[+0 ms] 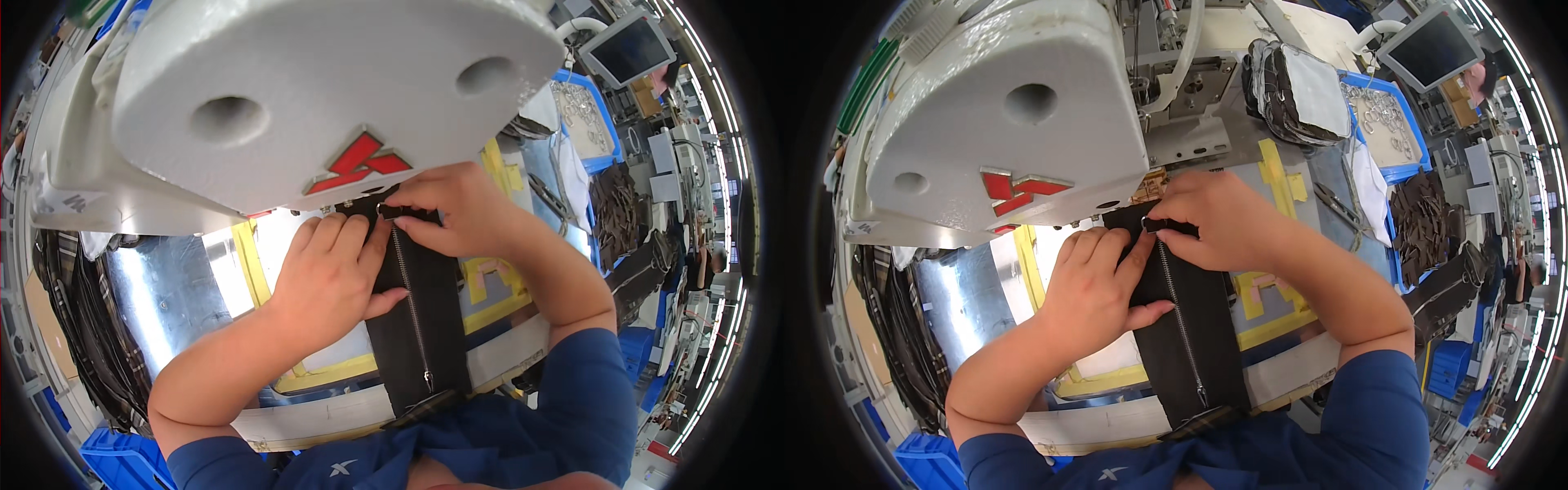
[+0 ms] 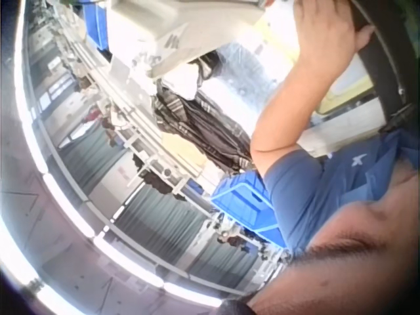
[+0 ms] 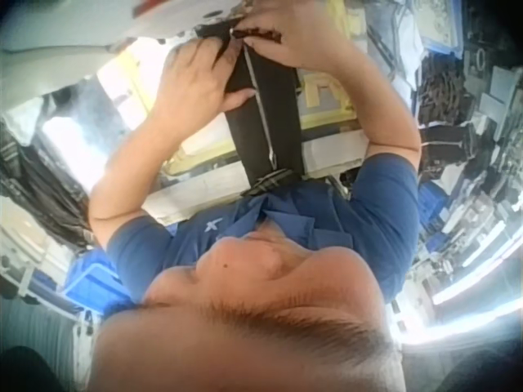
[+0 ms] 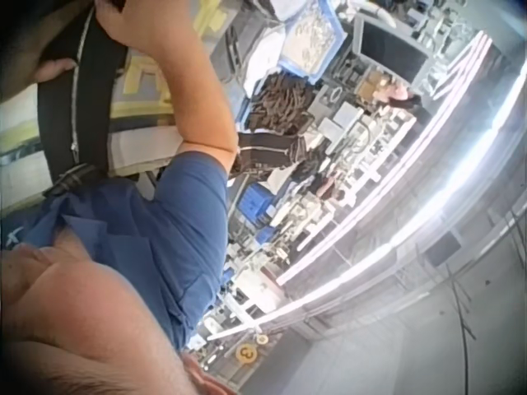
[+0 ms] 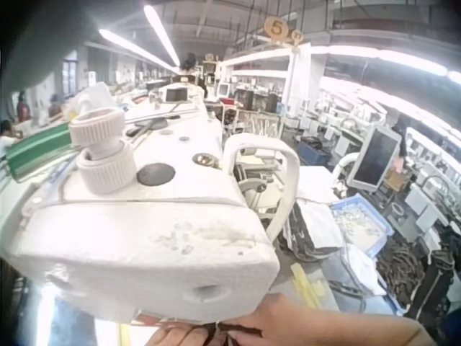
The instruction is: The person aligns a zipper onto a dark fabric pouch and sews it using an industrial sewing machine. They guide the fabric under the needle, stitch along the zipper, and trim excess threads. The person repeats this process for multiple pouches, handling them one at a time.
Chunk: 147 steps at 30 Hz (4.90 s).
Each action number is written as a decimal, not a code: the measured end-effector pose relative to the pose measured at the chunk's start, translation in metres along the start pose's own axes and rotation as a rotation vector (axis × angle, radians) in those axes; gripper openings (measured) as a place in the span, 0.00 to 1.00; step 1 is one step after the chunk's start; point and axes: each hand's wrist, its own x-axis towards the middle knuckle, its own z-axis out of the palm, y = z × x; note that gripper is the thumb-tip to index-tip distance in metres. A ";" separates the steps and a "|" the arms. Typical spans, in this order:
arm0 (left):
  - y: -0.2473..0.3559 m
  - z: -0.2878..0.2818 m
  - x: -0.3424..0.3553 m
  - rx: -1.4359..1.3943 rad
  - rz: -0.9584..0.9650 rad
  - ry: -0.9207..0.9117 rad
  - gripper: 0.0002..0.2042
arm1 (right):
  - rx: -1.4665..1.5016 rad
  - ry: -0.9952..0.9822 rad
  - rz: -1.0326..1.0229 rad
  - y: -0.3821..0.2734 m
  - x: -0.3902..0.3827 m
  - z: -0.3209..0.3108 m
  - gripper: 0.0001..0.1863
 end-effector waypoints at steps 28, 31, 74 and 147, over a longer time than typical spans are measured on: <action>-0.007 -0.005 0.013 -0.127 -0.073 0.025 0.42 | -0.420 -0.012 -0.157 -0.002 -0.019 0.016 0.21; -0.009 -0.003 0.012 -0.137 -0.071 0.033 0.41 | -0.433 -0.016 -0.172 -0.006 -0.020 0.013 0.21; -0.018 -0.017 0.007 -0.117 -0.249 0.042 0.24 | -0.471 -0.079 -0.067 -0.026 0.014 0.036 0.10; 0.000 -0.001 0.001 0.136 -0.131 0.013 0.56 | -0.521 -0.063 -0.109 -0.040 -0.001 0.043 0.31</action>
